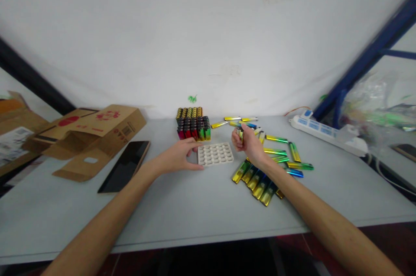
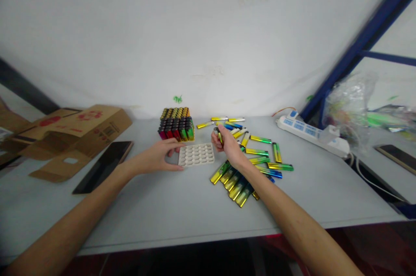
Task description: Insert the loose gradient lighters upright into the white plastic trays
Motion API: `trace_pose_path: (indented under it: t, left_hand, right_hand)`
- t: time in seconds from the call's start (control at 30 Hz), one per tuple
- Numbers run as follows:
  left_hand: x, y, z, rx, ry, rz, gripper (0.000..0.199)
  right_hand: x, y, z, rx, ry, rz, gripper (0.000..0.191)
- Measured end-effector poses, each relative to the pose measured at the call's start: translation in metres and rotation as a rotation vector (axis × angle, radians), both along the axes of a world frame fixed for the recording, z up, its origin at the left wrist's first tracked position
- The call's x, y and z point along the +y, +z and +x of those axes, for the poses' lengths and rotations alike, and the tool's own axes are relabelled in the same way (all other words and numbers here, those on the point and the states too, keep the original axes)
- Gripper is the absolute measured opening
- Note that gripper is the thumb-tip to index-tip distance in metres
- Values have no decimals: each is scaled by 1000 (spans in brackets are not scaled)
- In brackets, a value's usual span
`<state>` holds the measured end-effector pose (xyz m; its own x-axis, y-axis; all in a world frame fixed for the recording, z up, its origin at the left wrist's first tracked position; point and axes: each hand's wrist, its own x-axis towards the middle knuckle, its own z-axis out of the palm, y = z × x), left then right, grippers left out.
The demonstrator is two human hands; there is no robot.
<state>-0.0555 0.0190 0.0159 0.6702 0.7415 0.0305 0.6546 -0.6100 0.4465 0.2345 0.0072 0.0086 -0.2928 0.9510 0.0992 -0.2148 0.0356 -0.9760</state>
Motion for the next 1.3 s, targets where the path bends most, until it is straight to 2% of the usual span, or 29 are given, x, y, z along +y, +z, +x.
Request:
trace_pose_path:
  t: [0.13,0.47,0.67,0.77,0.9,1.13,1.2,1.3]
  left_hand:
    - [-2,-3,6,-17,-3,17,62]
    - [0,-10,8,-53,5,9,75]
    - [-1,-13,12,-56,72,-21,87]
    - [-3,-14,16,-71,125,-47,88]
    - [-7,-15,25,-124,131,-102,90]
    - [-11,-18,35,-199,134,-171,79]
    - [-12,-18,36,-207,139,-185,76]
    - [-12,-18,37,-208,154,-189,73]
  right_hand:
    - [-3,-1,-4,-23,-31,-50,65]
    - [-2,0,-4,-6,-38,-87,65]
    - [0,-3,-6,59,-62,1,65]
    - [-5,-3,-8,5,-51,85,57]
    - [-11,-1,-12,-103,-34,230,45]
    - [-10,-10,-25,-89,-27,212,46]
    - [-10,-13,-26,-153,-52,228,44]
    - [-13,-12,-27,-312,-106,348,35]
